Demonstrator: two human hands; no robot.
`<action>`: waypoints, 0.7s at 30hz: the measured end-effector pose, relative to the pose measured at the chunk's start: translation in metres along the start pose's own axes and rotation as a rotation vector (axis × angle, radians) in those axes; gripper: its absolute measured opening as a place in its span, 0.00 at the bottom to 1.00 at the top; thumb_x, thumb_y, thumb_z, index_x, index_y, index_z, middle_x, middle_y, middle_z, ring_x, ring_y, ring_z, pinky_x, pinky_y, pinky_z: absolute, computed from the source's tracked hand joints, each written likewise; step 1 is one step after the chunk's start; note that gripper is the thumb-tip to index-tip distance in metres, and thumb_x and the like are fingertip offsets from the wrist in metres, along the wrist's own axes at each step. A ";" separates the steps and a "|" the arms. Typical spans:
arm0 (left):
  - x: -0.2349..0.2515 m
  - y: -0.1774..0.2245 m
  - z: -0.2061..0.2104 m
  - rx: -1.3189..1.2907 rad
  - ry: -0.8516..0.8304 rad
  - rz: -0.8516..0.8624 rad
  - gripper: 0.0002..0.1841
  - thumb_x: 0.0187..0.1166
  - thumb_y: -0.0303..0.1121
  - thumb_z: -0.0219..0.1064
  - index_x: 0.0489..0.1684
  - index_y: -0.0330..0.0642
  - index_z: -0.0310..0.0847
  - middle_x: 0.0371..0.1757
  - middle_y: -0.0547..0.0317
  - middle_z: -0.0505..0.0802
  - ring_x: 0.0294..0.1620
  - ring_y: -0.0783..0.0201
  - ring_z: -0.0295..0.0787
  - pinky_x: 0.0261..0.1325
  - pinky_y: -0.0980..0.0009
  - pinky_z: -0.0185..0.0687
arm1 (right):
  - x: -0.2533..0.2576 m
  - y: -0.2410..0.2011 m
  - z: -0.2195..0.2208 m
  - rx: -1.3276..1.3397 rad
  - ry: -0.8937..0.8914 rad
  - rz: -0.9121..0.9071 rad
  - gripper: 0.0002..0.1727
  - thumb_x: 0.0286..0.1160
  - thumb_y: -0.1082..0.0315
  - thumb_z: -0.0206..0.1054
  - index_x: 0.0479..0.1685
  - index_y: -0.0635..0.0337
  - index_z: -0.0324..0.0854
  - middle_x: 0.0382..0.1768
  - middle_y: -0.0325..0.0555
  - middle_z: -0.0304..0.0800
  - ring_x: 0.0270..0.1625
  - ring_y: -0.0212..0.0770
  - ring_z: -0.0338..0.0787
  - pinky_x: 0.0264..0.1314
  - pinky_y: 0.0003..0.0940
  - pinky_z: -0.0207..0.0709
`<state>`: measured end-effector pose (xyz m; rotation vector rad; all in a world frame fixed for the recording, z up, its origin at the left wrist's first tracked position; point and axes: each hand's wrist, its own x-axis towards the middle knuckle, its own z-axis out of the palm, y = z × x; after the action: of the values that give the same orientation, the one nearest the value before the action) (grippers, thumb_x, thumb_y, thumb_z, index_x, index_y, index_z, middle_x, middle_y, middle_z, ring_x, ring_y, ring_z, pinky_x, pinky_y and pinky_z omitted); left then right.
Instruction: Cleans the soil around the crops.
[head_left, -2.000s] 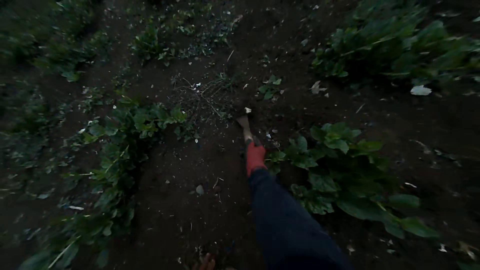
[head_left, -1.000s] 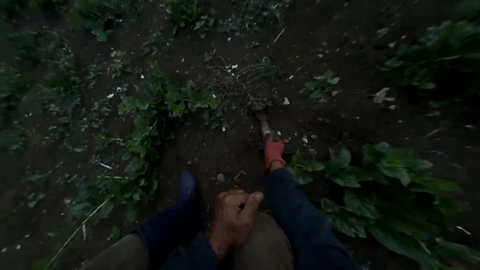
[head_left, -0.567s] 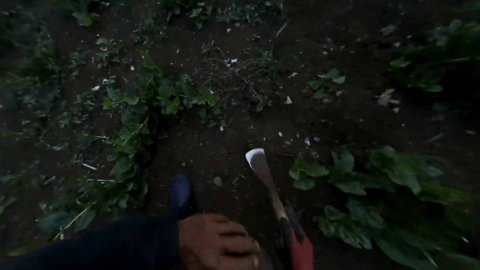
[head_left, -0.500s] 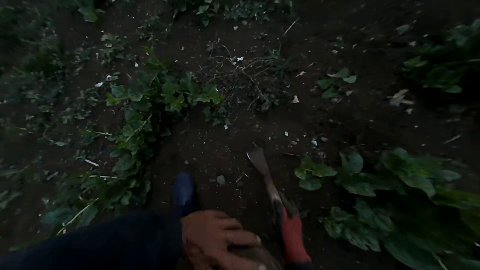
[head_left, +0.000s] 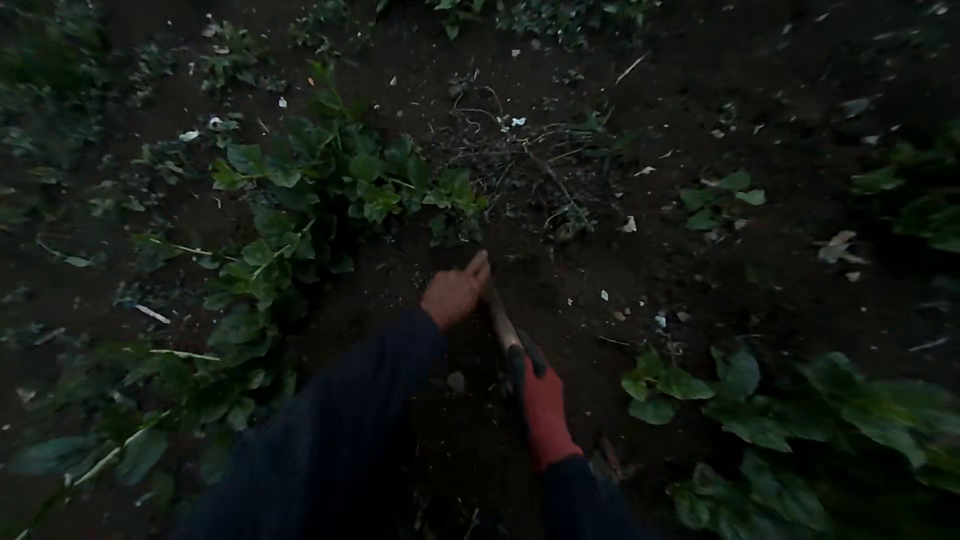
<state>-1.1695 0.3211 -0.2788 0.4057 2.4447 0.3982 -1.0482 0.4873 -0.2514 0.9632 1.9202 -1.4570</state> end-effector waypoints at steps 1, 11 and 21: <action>0.016 -0.007 -0.003 0.019 0.032 -0.034 0.35 0.82 0.25 0.63 0.93 0.50 0.61 0.98 0.58 0.53 0.41 0.46 0.94 0.43 0.46 0.89 | -0.016 0.010 -0.009 0.003 0.002 0.006 0.24 0.92 0.58 0.53 0.83 0.51 0.72 0.36 0.50 0.89 0.24 0.40 0.85 0.27 0.39 0.82; 0.054 -0.051 -0.037 -0.097 0.118 -0.334 0.22 0.86 0.27 0.61 0.79 0.40 0.73 0.68 0.32 0.87 0.59 0.30 0.89 0.58 0.36 0.85 | 0.074 -0.042 0.035 -0.070 -0.007 -0.101 0.25 0.93 0.56 0.54 0.85 0.50 0.71 0.47 0.55 0.90 0.32 0.43 0.88 0.35 0.43 0.86; 0.042 -0.057 -0.048 -0.317 0.241 -0.307 0.19 0.83 0.24 0.63 0.71 0.32 0.79 0.62 0.31 0.89 0.61 0.32 0.89 0.62 0.38 0.83 | 0.066 -0.053 0.028 -0.124 -0.065 -0.086 0.25 0.93 0.56 0.54 0.84 0.51 0.72 0.48 0.53 0.90 0.35 0.42 0.89 0.39 0.43 0.85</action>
<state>-1.2417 0.2766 -0.2858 -0.1607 2.5578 0.7186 -1.1304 0.4657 -0.2793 0.7775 2.0004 -1.3807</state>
